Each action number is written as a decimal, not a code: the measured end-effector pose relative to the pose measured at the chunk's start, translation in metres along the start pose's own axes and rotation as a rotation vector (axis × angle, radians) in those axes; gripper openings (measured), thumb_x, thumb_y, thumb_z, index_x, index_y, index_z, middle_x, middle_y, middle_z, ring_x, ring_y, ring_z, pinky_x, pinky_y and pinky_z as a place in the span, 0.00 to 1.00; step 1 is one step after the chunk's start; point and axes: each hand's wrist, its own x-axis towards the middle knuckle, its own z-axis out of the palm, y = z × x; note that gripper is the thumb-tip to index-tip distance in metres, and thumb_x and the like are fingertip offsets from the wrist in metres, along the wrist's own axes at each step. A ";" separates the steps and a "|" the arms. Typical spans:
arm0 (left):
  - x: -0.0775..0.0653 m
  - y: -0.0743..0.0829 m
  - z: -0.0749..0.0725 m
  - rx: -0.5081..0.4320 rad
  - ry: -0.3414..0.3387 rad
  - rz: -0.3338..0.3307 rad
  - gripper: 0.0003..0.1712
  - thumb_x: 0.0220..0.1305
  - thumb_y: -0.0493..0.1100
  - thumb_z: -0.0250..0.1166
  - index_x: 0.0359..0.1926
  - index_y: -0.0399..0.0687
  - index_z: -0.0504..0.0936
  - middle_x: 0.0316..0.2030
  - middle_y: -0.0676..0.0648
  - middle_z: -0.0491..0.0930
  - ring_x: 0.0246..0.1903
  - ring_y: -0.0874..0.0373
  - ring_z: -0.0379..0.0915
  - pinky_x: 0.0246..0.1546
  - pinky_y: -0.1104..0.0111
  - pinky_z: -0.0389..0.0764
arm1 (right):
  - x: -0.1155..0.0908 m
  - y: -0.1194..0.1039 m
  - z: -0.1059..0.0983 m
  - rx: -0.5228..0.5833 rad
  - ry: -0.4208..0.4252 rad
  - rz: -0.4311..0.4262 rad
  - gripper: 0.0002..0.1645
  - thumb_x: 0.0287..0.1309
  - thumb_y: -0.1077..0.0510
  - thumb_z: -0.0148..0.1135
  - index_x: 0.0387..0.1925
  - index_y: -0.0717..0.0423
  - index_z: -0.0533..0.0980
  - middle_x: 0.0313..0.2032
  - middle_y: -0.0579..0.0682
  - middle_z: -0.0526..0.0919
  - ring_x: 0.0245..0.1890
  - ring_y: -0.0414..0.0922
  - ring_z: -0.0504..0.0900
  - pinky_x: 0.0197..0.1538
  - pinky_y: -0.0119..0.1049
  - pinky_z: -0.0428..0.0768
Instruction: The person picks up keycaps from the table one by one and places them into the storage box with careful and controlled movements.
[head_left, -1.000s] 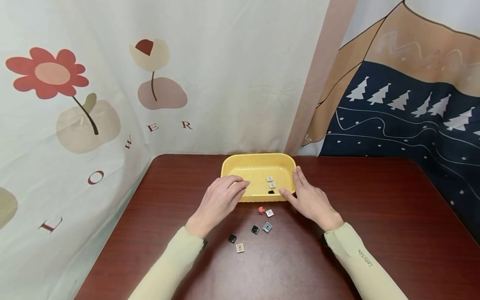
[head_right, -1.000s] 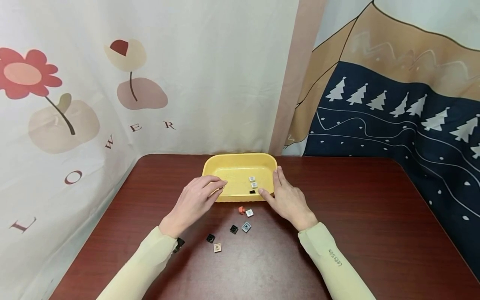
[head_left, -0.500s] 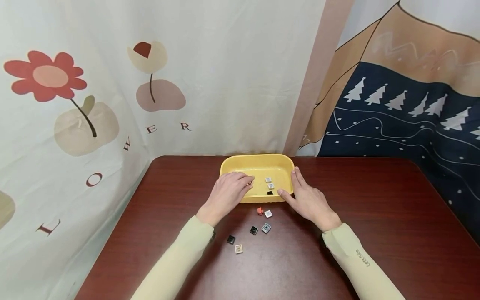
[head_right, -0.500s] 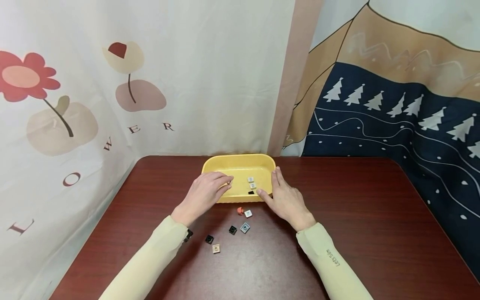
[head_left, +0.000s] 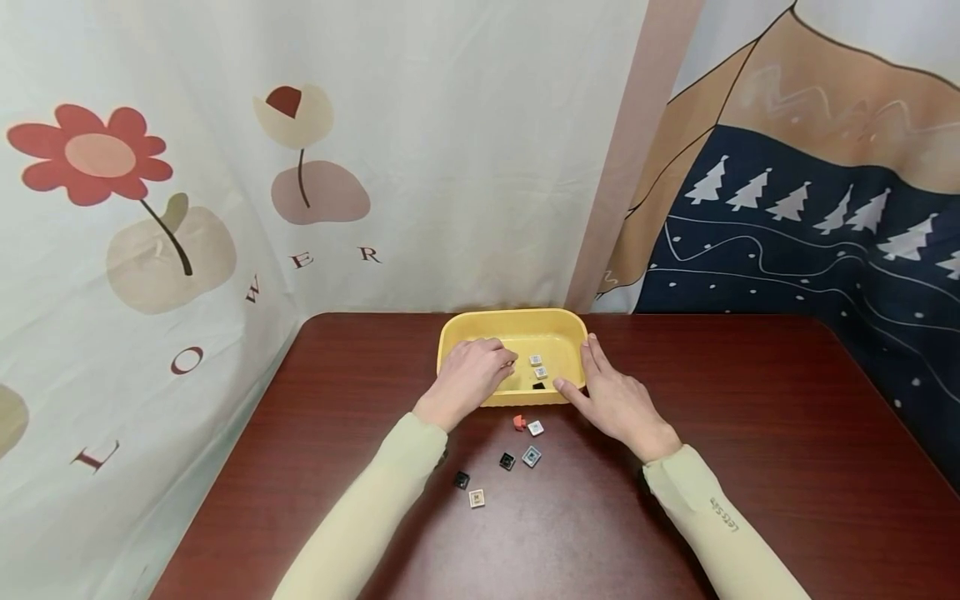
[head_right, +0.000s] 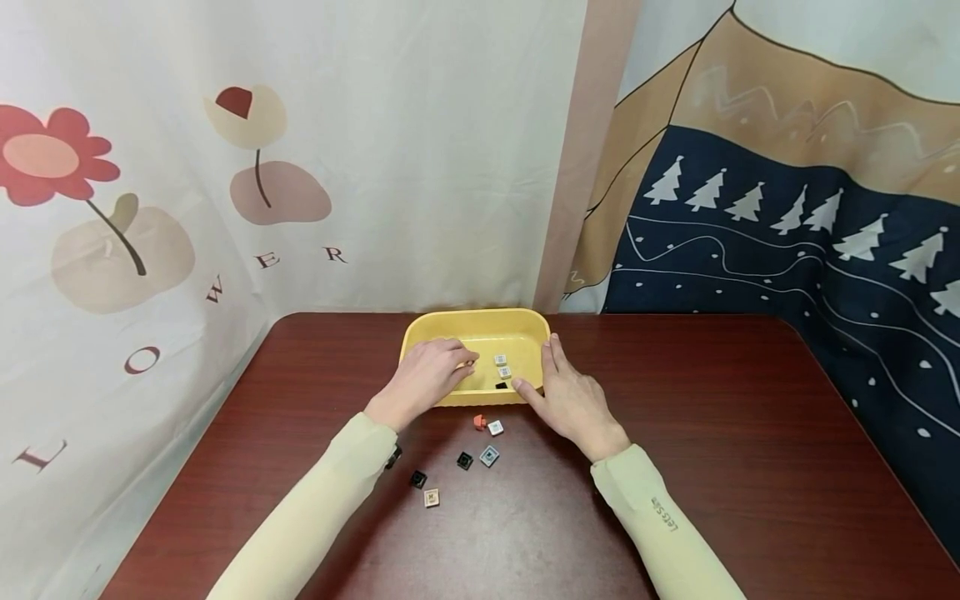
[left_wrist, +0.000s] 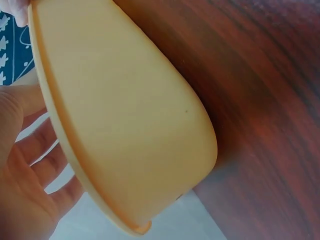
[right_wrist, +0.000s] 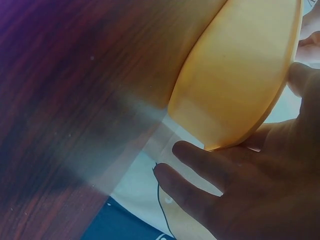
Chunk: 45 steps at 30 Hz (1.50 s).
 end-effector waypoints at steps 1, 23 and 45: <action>0.002 0.000 0.001 -0.001 -0.004 -0.002 0.08 0.70 0.45 0.69 0.47 0.51 0.90 0.40 0.51 0.86 0.43 0.52 0.84 0.47 0.54 0.81 | 0.000 0.000 0.000 -0.001 0.002 -0.002 0.57 0.73 0.26 0.45 0.80 0.68 0.49 0.80 0.65 0.47 0.60 0.65 0.80 0.56 0.61 0.80; 0.025 -0.007 0.010 -0.051 -0.296 -0.175 0.09 0.68 0.44 0.70 0.46 0.52 0.91 0.42 0.50 0.87 0.37 0.55 0.81 0.42 0.56 0.82 | 0.002 -0.003 0.000 -0.005 -0.029 0.005 0.59 0.72 0.24 0.43 0.81 0.66 0.47 0.81 0.63 0.45 0.59 0.64 0.81 0.55 0.59 0.80; -0.007 -0.007 -0.004 -0.088 -0.057 -0.106 0.29 0.72 0.57 0.65 0.67 0.49 0.80 0.67 0.41 0.74 0.63 0.43 0.74 0.65 0.44 0.70 | 0.001 0.001 -0.001 -0.008 -0.016 0.002 0.58 0.73 0.26 0.44 0.80 0.67 0.47 0.81 0.64 0.45 0.62 0.65 0.78 0.57 0.60 0.80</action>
